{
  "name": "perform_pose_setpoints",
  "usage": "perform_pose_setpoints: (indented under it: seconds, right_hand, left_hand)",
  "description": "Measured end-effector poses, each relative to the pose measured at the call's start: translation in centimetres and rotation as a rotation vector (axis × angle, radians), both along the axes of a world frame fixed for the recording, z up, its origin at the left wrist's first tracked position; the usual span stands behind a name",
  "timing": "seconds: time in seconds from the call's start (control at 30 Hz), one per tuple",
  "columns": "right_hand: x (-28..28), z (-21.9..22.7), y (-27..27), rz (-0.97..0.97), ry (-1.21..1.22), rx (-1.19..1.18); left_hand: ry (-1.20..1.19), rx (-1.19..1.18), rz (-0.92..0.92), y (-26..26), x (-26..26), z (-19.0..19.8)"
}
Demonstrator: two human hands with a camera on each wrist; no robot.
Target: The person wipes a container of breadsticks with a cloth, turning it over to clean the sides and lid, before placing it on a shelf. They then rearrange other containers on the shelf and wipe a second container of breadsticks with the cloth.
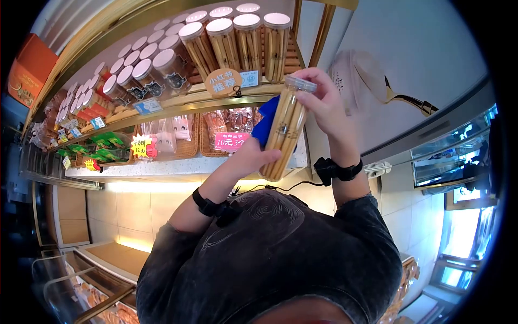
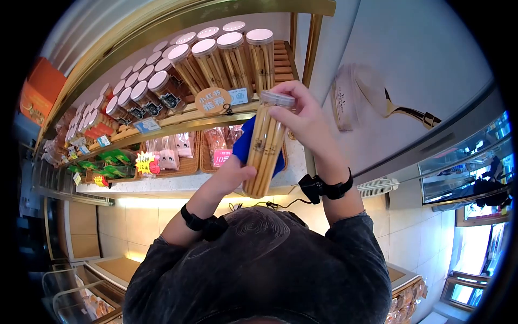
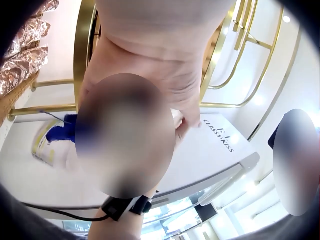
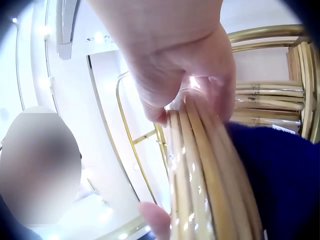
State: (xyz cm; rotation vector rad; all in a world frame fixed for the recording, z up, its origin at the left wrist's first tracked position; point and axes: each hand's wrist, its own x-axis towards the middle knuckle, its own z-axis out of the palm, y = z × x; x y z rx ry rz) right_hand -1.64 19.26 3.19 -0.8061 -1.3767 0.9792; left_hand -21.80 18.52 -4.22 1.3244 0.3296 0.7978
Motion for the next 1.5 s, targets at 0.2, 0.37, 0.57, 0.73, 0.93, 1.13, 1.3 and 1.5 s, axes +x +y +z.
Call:
perform_pose_setpoints:
  seconds: [0.2, 0.37, 0.57, 0.73, 0.93, 1.13, 1.3, 1.5]
  right_hand:
    - [-0.6, -1.7, -0.6, -0.095, -0.012, 0.014]
    - [1.2, -5.5, -3.5, -0.012, 0.144, -0.213]
    - [0.5, -9.1, -5.4, 0.500, 0.575, -0.632]
    - [1.4, -9.3, -6.3, 0.476, 0.548, -0.515]
    - [2.1, -7.7, -6.8, 0.229, 0.675, -0.412]
    - [4.4, -5.1, -6.2, -0.222, -0.033, -0.112]
    - [4.7, -3.2, -6.4, -0.231, -0.079, -0.027]
    - [5.0, -2.3, -6.3, 0.198, 0.080, -0.093]
  left_hand:
    - [0.096, -0.117, 0.133, -1.3, 1.2, 0.5]
    - [-0.168, -0.533, 0.018, -1.3, -0.5, -1.6]
    - [-0.135, -0.410, -0.082, -2.4, -0.5, -2.2]
    - [-0.044, -0.402, -0.068, -3.8, 0.8, -2.9]
    - [-0.215, -0.565, -0.088, -4.2, 1.7, -3.4]
    - [-0.383, -0.603, -0.054, -4.1, 2.8, -3.9]
    - [-0.380, -0.500, -0.152, -3.5, 2.2, -3.4]
    - [-0.412, -0.522, -0.168, -4.6, 2.7, -2.3]
